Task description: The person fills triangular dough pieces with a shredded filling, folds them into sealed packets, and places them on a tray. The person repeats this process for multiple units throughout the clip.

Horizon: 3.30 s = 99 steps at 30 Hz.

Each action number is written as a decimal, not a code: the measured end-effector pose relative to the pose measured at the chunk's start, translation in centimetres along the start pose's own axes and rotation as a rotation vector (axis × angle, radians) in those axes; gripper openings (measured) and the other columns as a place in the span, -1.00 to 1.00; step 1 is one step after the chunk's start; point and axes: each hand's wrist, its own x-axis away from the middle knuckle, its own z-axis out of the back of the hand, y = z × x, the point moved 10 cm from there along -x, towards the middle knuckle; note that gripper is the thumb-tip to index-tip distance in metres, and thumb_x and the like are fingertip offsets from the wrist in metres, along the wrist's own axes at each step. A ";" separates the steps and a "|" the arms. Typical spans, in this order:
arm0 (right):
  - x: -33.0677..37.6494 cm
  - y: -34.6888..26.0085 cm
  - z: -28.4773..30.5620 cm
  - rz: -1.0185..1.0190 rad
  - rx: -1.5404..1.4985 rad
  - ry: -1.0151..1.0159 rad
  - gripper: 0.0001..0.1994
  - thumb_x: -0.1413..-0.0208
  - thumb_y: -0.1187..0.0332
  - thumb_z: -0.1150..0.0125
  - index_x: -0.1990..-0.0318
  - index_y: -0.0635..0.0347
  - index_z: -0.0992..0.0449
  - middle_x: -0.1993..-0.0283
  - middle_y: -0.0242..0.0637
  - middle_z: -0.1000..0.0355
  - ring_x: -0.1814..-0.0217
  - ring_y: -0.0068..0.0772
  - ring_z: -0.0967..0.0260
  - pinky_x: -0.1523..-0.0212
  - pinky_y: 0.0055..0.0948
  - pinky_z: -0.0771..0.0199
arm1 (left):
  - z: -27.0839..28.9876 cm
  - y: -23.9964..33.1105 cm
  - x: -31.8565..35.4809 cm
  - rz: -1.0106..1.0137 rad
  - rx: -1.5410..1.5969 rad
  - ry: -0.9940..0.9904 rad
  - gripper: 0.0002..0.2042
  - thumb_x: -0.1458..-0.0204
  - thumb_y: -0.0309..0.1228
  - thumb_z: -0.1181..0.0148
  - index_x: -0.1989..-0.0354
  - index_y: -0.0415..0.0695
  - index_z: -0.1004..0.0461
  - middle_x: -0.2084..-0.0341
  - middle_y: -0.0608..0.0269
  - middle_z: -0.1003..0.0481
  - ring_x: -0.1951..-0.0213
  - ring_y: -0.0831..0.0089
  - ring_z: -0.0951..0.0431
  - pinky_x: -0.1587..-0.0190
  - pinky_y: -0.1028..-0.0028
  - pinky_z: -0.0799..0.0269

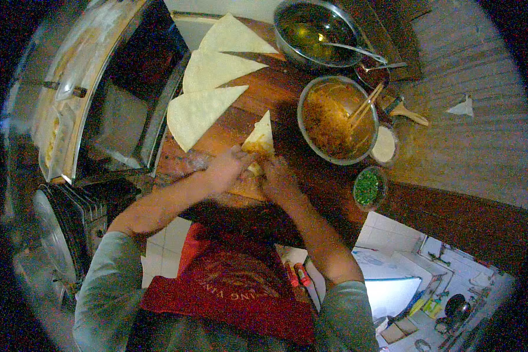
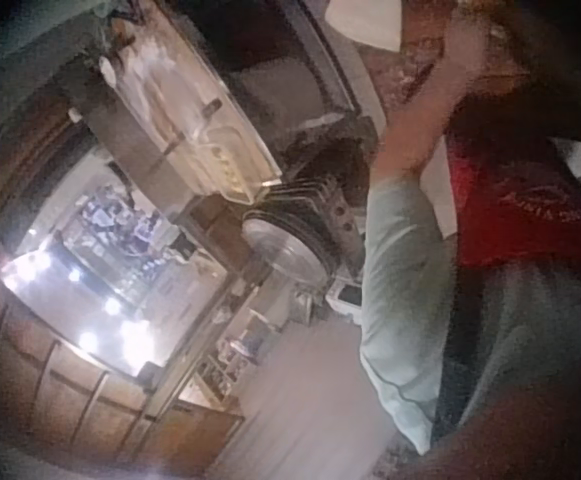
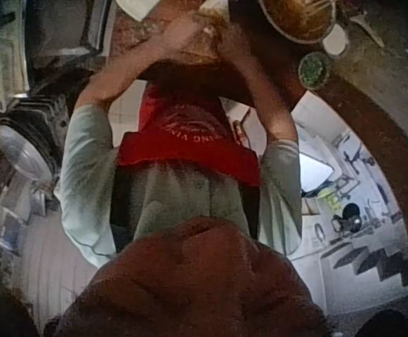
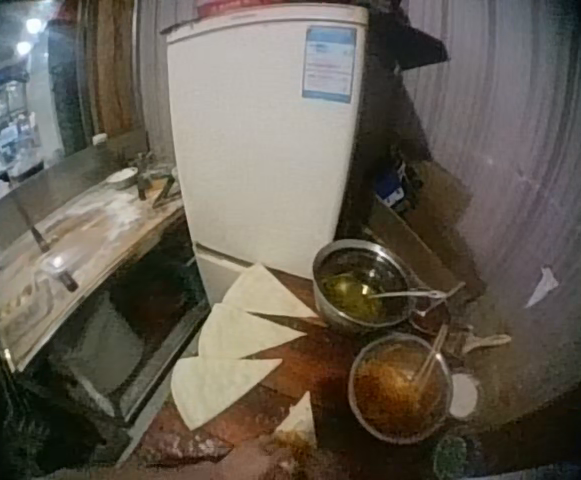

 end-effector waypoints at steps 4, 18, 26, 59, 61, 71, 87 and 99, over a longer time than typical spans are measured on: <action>-1.5 2.9 -1.6 -0.023 -0.114 -0.203 -0.63 0.06 0.33 -0.35 0.06 0.21 -0.54 0.15 0.02 -0.48 0.06 0.09 -0.43 0.08 -0.11 -0.44 | 0.2 1.2 2.1 -0.054 -0.064 0.275 -0.57 0.02 -0.37 -0.21 -0.06 -0.22 -0.41 0.06 -0.08 -0.46 0.06 -0.07 -0.45 0.07 0.08 -0.46; 4.7 -4.3 0.9 0.224 0.304 0.137 -0.60 0.13 0.27 -0.31 0.07 0.18 -0.52 -0.01 -0.17 -0.43 -0.07 -0.04 -0.31 0.05 -0.02 -0.33 | 2.0 1.0 4.2 0.082 -0.021 0.248 -0.66 0.16 -0.46 -0.33 0.12 -0.15 -0.56 0.21 -0.03 -0.49 0.10 -0.03 -0.46 0.04 0.11 -0.42; 2.6 -2.8 1.1 0.209 0.116 0.056 -0.60 0.22 0.34 -0.38 0.12 0.12 -0.52 -0.05 -0.26 -0.42 -0.11 -0.12 -0.28 -0.03 -0.10 -0.23 | -0.7 -0.6 3.5 0.149 0.120 0.212 -0.75 0.14 -0.47 -0.34 0.25 -0.20 -0.53 0.26 -0.11 -0.50 0.12 -0.11 -0.46 0.08 0.10 -0.42; -2.6 -0.8 1.9 0.283 -0.039 0.010 -0.57 0.08 0.39 -0.30 -0.01 0.30 -0.46 -0.03 -0.04 -0.46 -0.10 0.10 -0.35 -0.17 -0.03 -0.34 | 4.7 -3.5 0.0 -0.021 0.120 0.287 -0.65 0.18 -0.29 -0.42 0.18 -0.09 -0.55 0.36 0.13 -0.50 0.17 0.05 -0.43 0.06 0.18 -0.37; -3.5 0.6 1.8 0.248 -0.118 -0.030 -0.57 0.07 0.40 -0.29 -0.01 0.31 -0.45 -0.02 -0.01 -0.46 -0.10 0.14 -0.35 -0.19 -0.04 -0.34 | 4.6 -1.9 0.6 -0.126 0.064 0.323 -0.67 0.13 -0.29 -0.38 0.17 -0.11 -0.53 0.35 0.13 -0.49 0.16 0.02 -0.43 0.05 0.15 -0.35; -4.5 -2.5 2.9 0.422 0.084 0.037 -0.58 0.01 0.33 -0.27 -0.02 0.27 -0.44 -0.14 0.01 -0.34 -0.18 0.15 -0.27 -0.18 -0.07 -0.33 | 3.4 -5.8 -0.9 -0.027 0.241 0.288 -0.60 0.05 -0.40 -0.32 0.02 -0.27 -0.44 0.20 0.06 -0.52 0.09 0.00 -0.44 0.02 0.20 -0.39; -5.4 -1.7 -0.2 -0.550 -1.215 -0.104 -0.68 0.06 0.45 -0.37 0.13 0.44 -0.54 0.19 -0.13 -0.54 0.30 -0.31 -0.52 0.17 -0.34 -0.56 | -4.2 -7.0 7.0 1.014 1.735 0.861 -0.72 0.08 -0.62 -0.22 0.19 -0.10 -0.34 0.45 0.25 -0.43 0.47 0.42 -0.45 0.50 0.47 -0.38; -12.5 -28.7 -9.5 -0.517 -1.500 -0.275 -0.52 0.10 0.54 -0.39 0.00 0.41 -0.35 0.05 -0.08 -0.46 0.09 -0.23 -0.49 0.04 -0.29 -0.55 | 13.5 -14.1 33.6 0.781 1.436 1.034 -0.65 0.11 -0.58 -0.30 0.16 -0.17 -0.30 0.36 0.26 -0.47 0.33 0.46 -0.49 0.21 0.49 -0.42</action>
